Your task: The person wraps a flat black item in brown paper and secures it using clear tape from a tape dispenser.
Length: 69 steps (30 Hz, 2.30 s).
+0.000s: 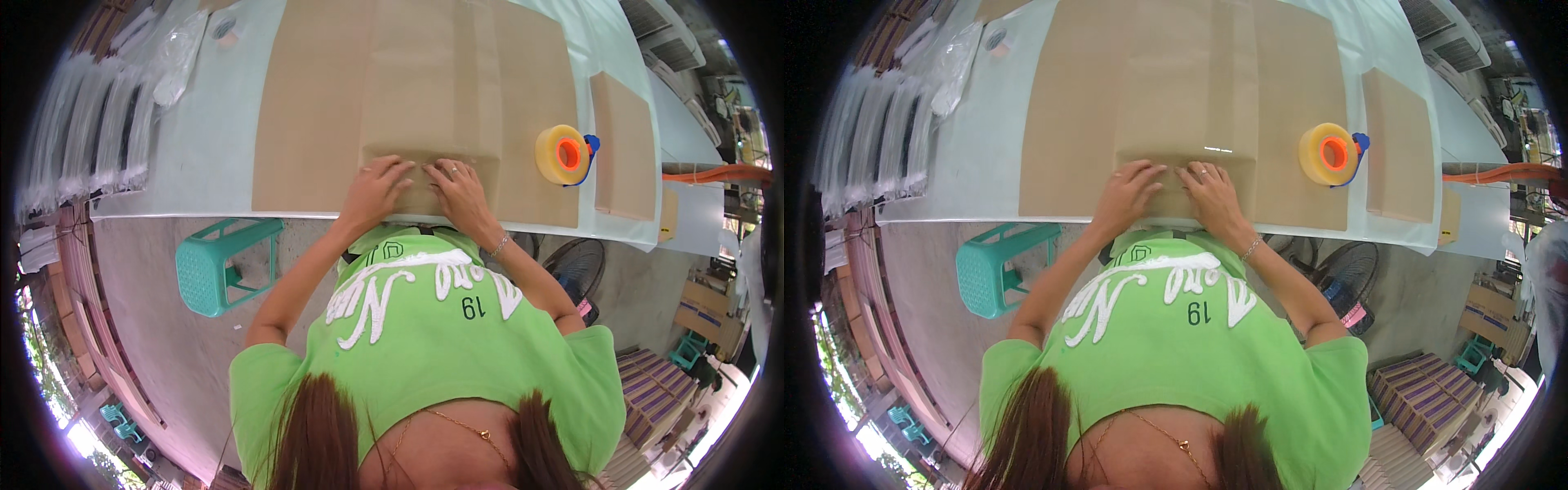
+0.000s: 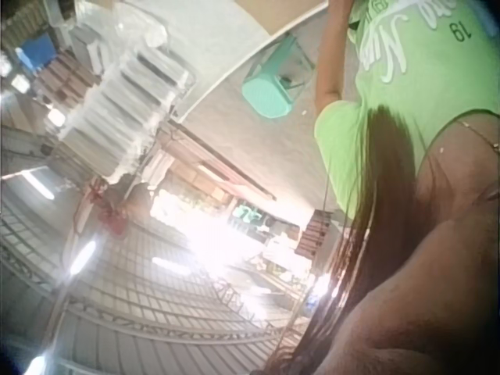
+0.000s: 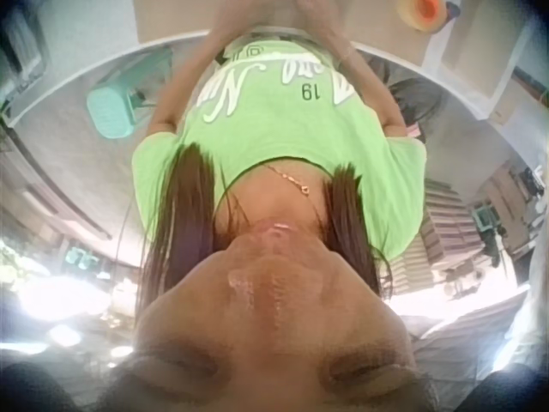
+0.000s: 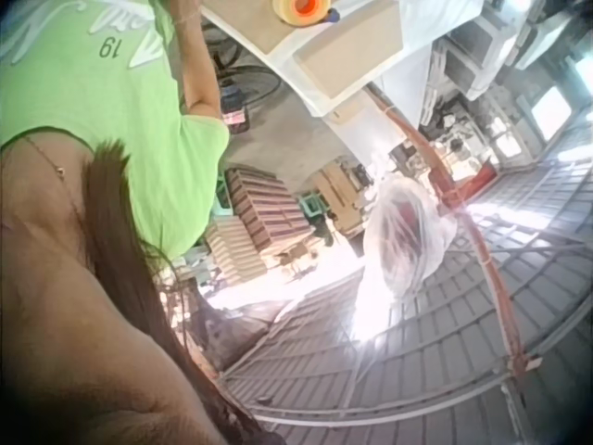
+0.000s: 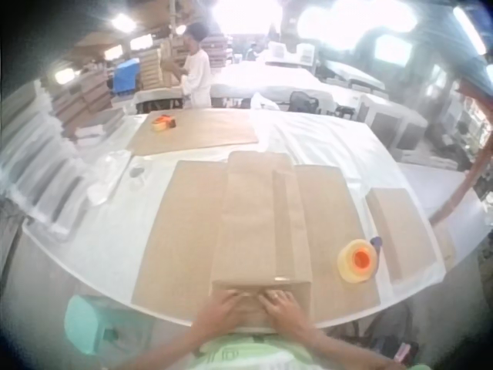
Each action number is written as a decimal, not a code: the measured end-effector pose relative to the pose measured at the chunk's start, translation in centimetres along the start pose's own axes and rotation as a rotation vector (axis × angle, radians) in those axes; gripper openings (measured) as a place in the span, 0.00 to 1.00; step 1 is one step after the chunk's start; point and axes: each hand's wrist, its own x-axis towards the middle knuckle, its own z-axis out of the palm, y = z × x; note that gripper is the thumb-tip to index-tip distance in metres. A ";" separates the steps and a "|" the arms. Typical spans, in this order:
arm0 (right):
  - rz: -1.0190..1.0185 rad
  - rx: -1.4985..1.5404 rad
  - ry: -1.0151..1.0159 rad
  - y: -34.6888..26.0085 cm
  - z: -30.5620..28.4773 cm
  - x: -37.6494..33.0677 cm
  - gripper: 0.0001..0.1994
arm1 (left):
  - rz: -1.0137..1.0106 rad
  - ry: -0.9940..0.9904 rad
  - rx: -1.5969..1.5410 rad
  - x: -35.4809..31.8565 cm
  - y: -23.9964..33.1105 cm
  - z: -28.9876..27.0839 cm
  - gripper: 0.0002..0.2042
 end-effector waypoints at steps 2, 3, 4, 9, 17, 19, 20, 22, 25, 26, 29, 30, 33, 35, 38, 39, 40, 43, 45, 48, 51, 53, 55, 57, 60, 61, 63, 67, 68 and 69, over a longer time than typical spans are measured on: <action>-0.008 0.033 0.017 -0.1 -0.2 -0.1 0.18 | -0.137 0.143 -0.035 -1.3 -0.6 -1.8 0.21; -0.018 0.013 0.023 0.0 -0.1 -0.2 0.18 | -0.203 0.211 -0.054 -1.6 -1.1 -2.3 0.20; -0.041 -0.001 0.026 -0.2 0.1 -0.2 0.18 | -0.273 0.264 -0.145 -2.4 -2.2 -2.2 0.22; -0.001 -0.083 -0.040 -0.4 1.0 0.5 0.20 | -0.303 0.212 -0.343 -3.9 -4.3 2.0 0.31; 0.146 0.202 0.178 1.5 -3.5 -0.9 0.14 | -0.561 0.171 -0.832 -5.3 -5.2 -0.8 0.33; 0.243 0.156 0.319 4.2 -4.8 -1.8 0.15 | -0.579 0.183 -0.950 -5.3 -6.3 -1.9 0.33; 0.335 0.190 0.354 5.8 -4.9 -2.1 0.17 | -0.559 0.221 -0.962 -4.7 -7.0 -2.3 0.33; 0.459 0.541 0.389 7.9 -3.6 -2.4 0.21 | -0.506 0.305 -0.987 -3.1 -7.6 -2.5 0.34; 0.629 1.059 0.453 10.6 -1.2 -2.5 0.28 | -0.423 0.358 -1.032 -0.3 -6.0 -1.0 0.35; 0.679 1.235 0.467 11.0 -0.8 -2.4 0.31 | -0.420 0.321 -1.050 0.2 -5.3 -0.2 0.35; 0.712 1.342 0.339 9.7 1.3 -3.7 0.33 | -0.441 0.245 -1.074 0.1 -3.7 0.1 0.36; 0.728 1.377 0.301 8.8 2.0 -4.5 0.34 | -0.453 0.221 -1.079 -0.1 -3.0 -0.1 0.36; 0.739 1.425 0.219 6.9 2.5 -6.3 0.35 | -0.491 0.157 -1.083 -1.3 -1.0 -1.2 0.36; 0.698 1.375 0.206 6.5 1.0 -7.0 0.35 | -0.462 0.152 -1.212 -3.4 -2.9 -1.7 0.35; 0.652 1.290 0.200 7.2 -1.0 -8.2 0.36 | -0.510 0.244 -1.126 -4.8 -4.5 -2.8 0.33; 0.705 1.306 0.236 8.2 -1.0 -8.8 0.33 | -0.541 0.292 -1.049 -4.8 -4.8 -3.1 0.32; 0.754 1.324 0.273 9.6 -0.9 -9.2 0.31 | -0.554 0.301 -1.017 -4.9 -5.3 -3.1 0.30; 0.614 0.958 0.274 12.3 -1.0 -8.1 0.31 | -0.448 0.285 -0.677 -4.5 -7.7 -3.2 0.27; 0.377 0.583 0.149 13.4 -1.7 -6.7 0.37 | -0.165 0.191 -0.141 -3.2 -8.9 -4.1 0.29; 0.063 0.161 -0.094 13.9 -4.8 -3.6 0.49 | 0.047 -0.046 0.137 -0.1 -7.7 -6.5 0.38; -0.015 0.049 -0.209 13.5 -7.2 -1.2 0.53 | 0.256 -0.157 0.402 2.1 -7.9 -7.8 0.43; -0.027 0.045 -0.266 13.6 -7.7 -0.9 0.54 | 0.289 -0.208 0.399 3.4 -8.0 -8.1 0.45; -0.024 0.038 -0.252 13.3 -7.3 -1.1 0.54 | 0.304 -0.254 0.414 4.1 -7.9 -8.1 0.46; -0.038 0.028 -0.229 13.0 -6.7 -0.9 0.54 | 0.300 -0.296 0.448 4.8 -7.8 -8.1 0.47; -0.079 0.036 -0.152 12.2 -5.2 0.0 0.52 | 0.258 -0.324 0.422 5.1 -7.5 -8.1 0.48; -0.092 0.049 -0.101 12.0 -4.6 0.6 0.52 | 0.226 -0.296 0.387 5.1 -7.4 -7.6 0.48; -0.096 0.068 -0.049 12.2 -4.1 0.8 0.50 | 0.163 -0.240 0.317 5.0 -7.1 -6.2 0.48; -0.073 0.112 -0.130 13.0 -4.7 0.1 0.49 | 0.184 -0.207 0.296 4.3 -7.8 -6.3 0.48; -0.072 0.122 -0.171 13.3 -5.2 0.0 0.49 | 0.197 -0.203 0.280 4.0 -8.3 -6.6 0.48; -0.076 0.125 -0.150 13.6 -5.2 -0.2 0.48 | 0.208 -0.198 0.264 3.8 -8.6 -6.7 0.47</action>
